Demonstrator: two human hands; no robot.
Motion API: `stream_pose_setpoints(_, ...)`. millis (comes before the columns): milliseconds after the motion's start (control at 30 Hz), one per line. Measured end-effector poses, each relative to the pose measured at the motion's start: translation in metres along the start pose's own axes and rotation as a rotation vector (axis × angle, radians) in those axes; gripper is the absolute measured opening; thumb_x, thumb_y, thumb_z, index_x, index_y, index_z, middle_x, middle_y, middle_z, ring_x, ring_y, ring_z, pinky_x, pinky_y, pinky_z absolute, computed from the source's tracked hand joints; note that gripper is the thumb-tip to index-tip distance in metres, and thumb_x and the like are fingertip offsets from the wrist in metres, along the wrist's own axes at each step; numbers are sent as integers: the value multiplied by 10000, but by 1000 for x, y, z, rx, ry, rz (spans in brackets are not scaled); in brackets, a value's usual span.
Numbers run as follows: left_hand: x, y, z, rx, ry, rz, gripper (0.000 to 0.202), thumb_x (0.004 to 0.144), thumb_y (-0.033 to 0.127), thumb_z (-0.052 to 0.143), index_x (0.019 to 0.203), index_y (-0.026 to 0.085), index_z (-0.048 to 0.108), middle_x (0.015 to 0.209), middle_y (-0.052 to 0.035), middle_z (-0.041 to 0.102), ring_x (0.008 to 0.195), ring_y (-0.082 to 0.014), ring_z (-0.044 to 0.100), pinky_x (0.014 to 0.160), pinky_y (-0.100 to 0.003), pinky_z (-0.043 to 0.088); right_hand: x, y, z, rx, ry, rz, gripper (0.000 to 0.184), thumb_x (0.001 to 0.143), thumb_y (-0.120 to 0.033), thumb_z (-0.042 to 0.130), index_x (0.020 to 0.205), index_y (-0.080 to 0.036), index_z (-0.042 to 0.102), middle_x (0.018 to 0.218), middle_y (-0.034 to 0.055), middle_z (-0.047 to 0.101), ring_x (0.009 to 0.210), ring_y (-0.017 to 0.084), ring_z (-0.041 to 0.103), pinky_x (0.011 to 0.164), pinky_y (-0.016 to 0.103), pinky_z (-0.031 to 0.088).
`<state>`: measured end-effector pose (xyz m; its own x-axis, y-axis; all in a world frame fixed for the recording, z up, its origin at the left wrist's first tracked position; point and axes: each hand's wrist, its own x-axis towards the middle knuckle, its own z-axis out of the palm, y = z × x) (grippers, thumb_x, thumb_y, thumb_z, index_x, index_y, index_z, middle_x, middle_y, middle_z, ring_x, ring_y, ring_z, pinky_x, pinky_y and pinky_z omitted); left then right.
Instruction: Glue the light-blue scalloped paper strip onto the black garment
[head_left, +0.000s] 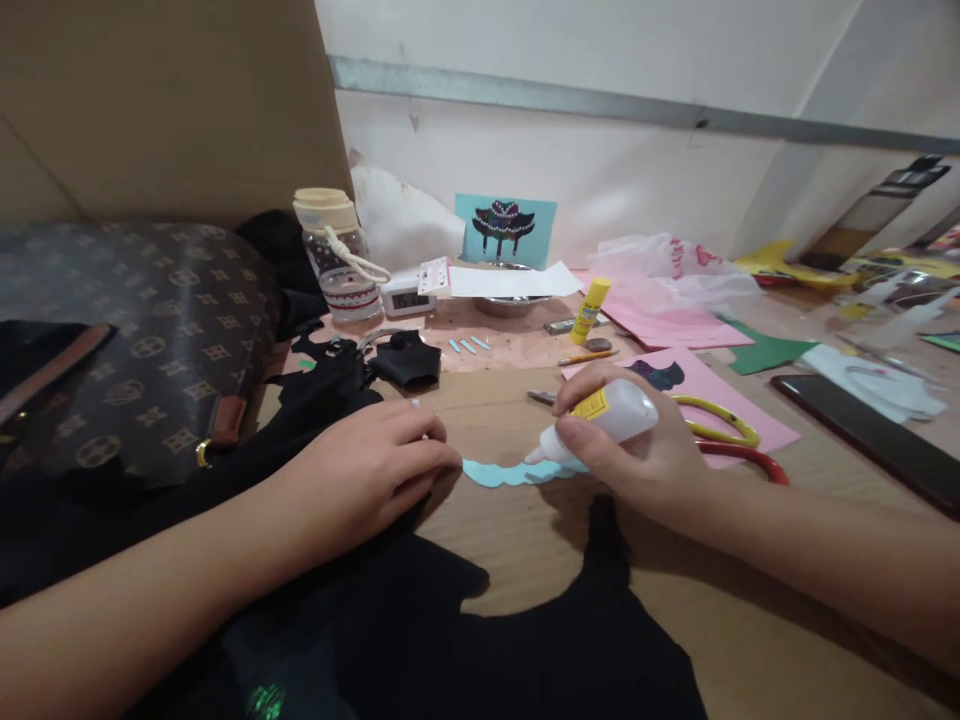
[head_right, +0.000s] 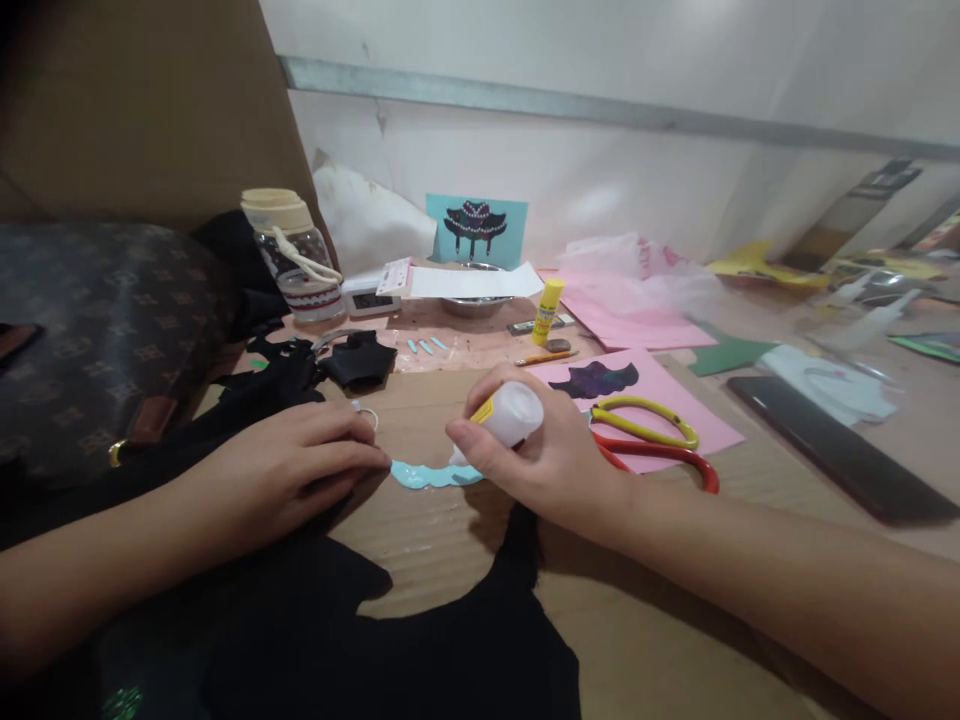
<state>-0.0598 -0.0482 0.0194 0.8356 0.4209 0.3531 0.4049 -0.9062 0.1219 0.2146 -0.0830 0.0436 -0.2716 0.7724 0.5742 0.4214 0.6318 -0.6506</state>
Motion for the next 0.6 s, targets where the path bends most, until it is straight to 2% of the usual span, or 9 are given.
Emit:
stream_pose_setpoints(167,1,2,3,35,106,15,189,983,141,545,997,204,722,957,-60,698,828,-201,613,732,-328,488,-5,2,7,19,-28,34,150,856,-315,712,826,-206,614,684,-26,649,526,107,552,480,229,423)
stream_pose_setpoints(367,1,13,0,-48,141,-174,130,960,146,569,1013,185,682,944,-42,690,864,-183,630,759,-303,502,-8,6,9,126,-68,73,197,859,-368,722,836,-203,615,626,-43,603,496,99,530,447,216,396)
stream_pose_setpoints(500,2,35,-1,-37,100,-82,175,969,119,558,1016,217,694,919,-20,662,828,-174,578,736,-298,466,-9,7,7,110,-31,59,182,859,-350,725,833,-202,623,662,-44,588,509,89,503,473,227,395)
stream_pose_setpoints(600,4,46,2,22,64,-31,212,993,132,530,1107,209,691,912,-34,640,787,-193,529,705,-329,446,-4,5,9,113,-34,25,195,887,-340,703,794,-201,602,690,-33,600,558,96,534,522,236,415)
